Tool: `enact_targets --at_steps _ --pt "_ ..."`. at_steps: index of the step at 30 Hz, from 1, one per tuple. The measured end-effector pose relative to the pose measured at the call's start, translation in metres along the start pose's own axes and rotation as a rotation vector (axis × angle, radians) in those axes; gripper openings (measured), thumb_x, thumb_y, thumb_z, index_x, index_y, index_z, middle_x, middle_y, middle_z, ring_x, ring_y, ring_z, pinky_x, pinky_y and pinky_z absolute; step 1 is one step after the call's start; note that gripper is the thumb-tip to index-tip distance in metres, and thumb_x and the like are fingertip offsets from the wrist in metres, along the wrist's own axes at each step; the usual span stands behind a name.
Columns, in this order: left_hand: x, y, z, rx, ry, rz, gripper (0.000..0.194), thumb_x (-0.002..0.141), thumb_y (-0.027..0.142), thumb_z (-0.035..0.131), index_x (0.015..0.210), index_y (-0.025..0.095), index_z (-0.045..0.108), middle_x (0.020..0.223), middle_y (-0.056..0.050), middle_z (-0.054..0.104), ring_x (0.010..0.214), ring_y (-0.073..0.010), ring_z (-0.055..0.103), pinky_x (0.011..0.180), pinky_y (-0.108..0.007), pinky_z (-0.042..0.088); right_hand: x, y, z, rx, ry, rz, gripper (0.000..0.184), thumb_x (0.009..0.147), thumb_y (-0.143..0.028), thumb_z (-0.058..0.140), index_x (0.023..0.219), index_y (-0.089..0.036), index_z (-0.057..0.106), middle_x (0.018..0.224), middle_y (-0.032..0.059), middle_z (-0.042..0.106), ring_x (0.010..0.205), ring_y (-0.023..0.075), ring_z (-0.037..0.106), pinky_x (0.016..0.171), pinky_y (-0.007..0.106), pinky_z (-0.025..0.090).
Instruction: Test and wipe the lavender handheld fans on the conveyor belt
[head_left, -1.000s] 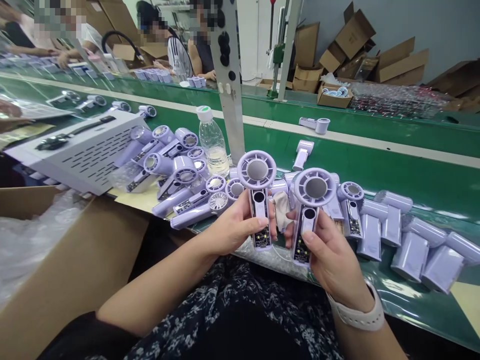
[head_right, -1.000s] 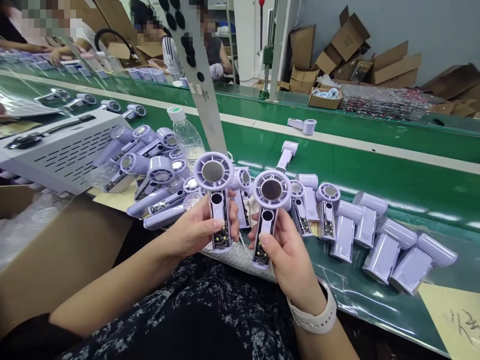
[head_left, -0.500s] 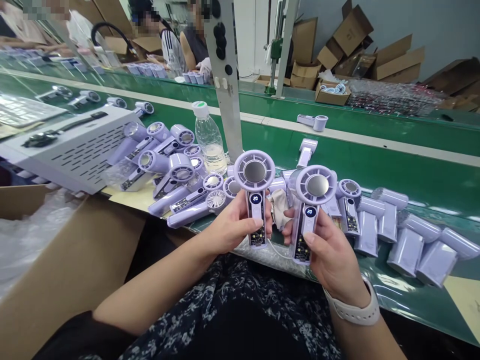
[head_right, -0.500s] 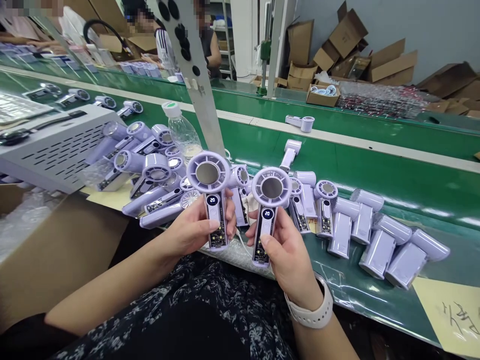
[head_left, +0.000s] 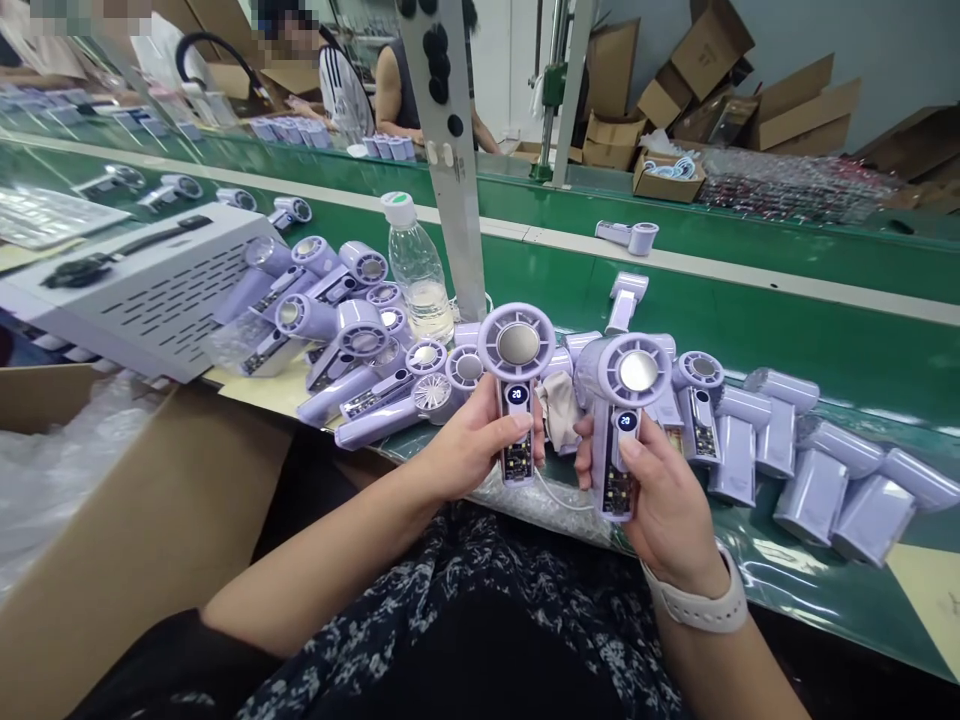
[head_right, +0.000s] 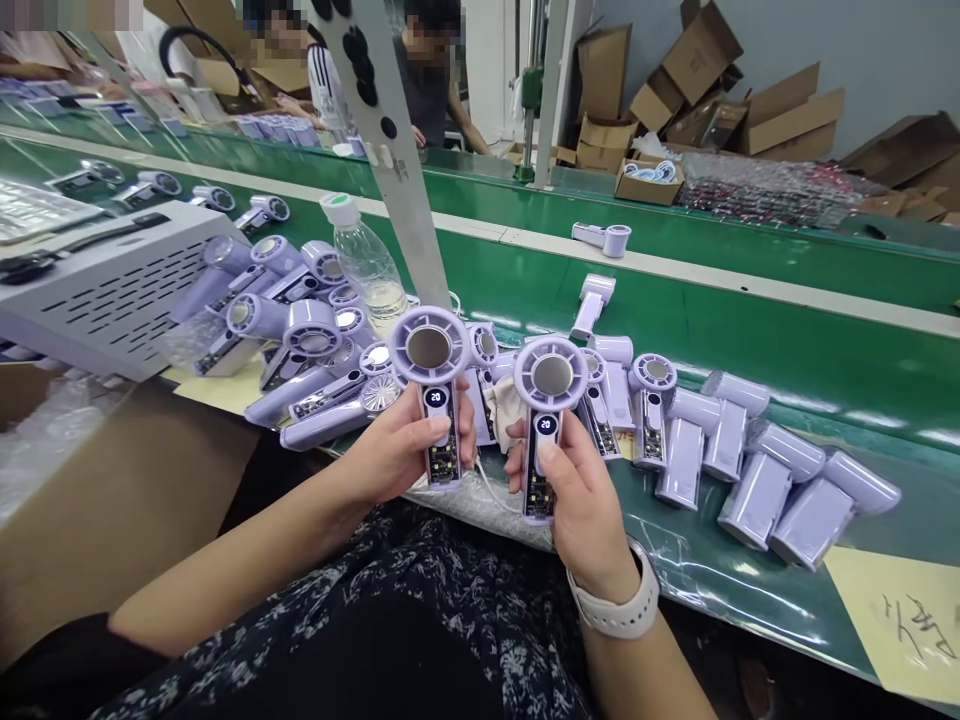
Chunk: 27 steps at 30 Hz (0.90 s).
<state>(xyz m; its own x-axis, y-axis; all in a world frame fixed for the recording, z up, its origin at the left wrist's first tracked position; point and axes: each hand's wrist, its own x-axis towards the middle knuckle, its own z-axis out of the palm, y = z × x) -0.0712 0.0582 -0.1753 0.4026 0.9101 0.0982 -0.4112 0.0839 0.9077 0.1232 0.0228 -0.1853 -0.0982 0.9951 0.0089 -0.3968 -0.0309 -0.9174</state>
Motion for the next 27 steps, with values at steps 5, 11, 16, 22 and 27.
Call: enact_targets --at_steps 5,11,16,22,27 --pt "-0.001 0.002 0.001 -0.002 0.009 -0.022 0.038 0.084 0.041 0.076 0.102 0.021 0.048 0.092 0.000 0.058 0.070 -0.0136 0.062 0.064 -0.029 0.055 0.002 -0.002 0.003 0.030 -0.029 -0.007 0.030 0.090 -0.040 0.068 0.113 -0.020 0.068 0.104 0.0086 0.069 0.078 0.0193 0.064 0.066 0.032 0.057" --pt "-0.003 -0.001 -0.003 -0.023 -0.018 -0.007 0.036 0.085 0.036 0.075 0.103 0.021 0.048 0.091 0.001 0.060 0.071 -0.0143 0.063 0.064 -0.029 0.053 0.000 -0.002 0.002 0.052 -0.097 -0.020 0.026 0.092 -0.032 0.068 0.116 -0.023 0.069 0.105 0.0067 0.069 0.079 0.0172 0.064 0.065 0.029 0.056" --pt "-0.005 -0.002 -0.004 0.047 -0.078 0.016 0.030 0.088 0.037 0.071 0.103 0.019 0.052 0.091 -0.003 0.063 0.077 -0.0175 0.067 0.073 -0.034 0.056 0.001 -0.002 0.001 0.034 -0.086 -0.054 0.025 0.091 -0.032 0.069 0.114 -0.023 0.071 0.100 0.0064 0.070 0.080 0.0188 0.064 0.065 0.030 0.055" --pt "-0.008 0.001 0.000 0.251 0.125 -0.116 0.057 0.082 0.049 0.078 0.115 0.021 0.042 0.102 -0.008 0.068 0.067 -0.0186 0.068 0.063 -0.034 0.056 0.000 0.005 0.003 0.209 -0.064 0.072 0.026 0.095 -0.044 0.064 0.108 -0.023 0.071 0.092 0.0050 0.071 0.062 0.0152 0.063 0.051 0.025 0.051" --pt "-0.013 0.000 -0.002 0.174 0.090 -0.102 0.048 0.093 0.065 0.050 0.116 0.023 0.042 0.098 -0.006 0.069 0.060 -0.0198 0.067 0.054 -0.034 0.056 -0.005 0.005 0.008 0.301 -0.156 0.145 0.049 0.097 -0.062 0.055 0.100 -0.020 0.079 0.095 0.0089 0.075 0.072 0.0198 0.068 0.069 0.034 0.062"
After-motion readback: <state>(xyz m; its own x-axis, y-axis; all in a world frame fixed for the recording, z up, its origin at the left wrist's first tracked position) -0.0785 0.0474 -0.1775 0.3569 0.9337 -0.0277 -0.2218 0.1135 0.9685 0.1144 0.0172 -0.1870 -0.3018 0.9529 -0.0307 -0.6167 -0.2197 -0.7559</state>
